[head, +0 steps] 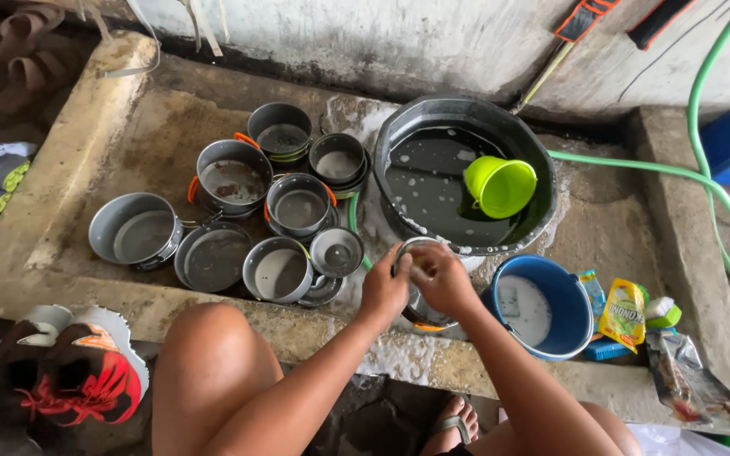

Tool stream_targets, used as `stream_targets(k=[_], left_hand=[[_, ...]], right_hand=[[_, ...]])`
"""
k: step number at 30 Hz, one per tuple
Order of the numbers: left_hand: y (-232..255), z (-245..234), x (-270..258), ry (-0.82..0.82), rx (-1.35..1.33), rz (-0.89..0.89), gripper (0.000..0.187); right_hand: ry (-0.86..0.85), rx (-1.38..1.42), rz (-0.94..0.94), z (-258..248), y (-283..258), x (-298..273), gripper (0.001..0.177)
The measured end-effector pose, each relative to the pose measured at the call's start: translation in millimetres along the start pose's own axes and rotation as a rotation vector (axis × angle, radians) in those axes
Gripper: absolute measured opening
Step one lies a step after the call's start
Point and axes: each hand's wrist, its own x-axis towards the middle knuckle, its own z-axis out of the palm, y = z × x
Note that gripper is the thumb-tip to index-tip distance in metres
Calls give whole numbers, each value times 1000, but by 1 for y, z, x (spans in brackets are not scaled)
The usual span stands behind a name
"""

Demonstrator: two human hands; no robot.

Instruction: The person is washing a set of nesting camping cookware by scrubbing each piece with a sponge and rinsing them with water in a basin.

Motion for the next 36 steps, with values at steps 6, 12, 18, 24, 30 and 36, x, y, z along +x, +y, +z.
stream_targets(k=[6, 12, 18, 24, 30, 36], left_hand=[[0, -9, 13, 108, -105, -105, 49], [4, -7, 15, 88, -118, 24, 49], [-1, -3, 4, 65, -64, -27, 53], [-25, -4, 26, 123, 32, 223, 36], [-40, 3, 35, 209, 274, 250, 51], [-34, 2, 30, 239, 336, 235, 52]], right_hand=[[-304, 81, -84, 18, 45, 5, 47], [-30, -412, 81, 8, 43, 6, 47], [-233, -82, 165, 18, 9, 6, 46], [-614, -213, 125, 15, 54, 8, 47], [-407, -685, 256, 2, 28, -5, 23], [-288, -571, 192, 25, 29, -29, 38]])
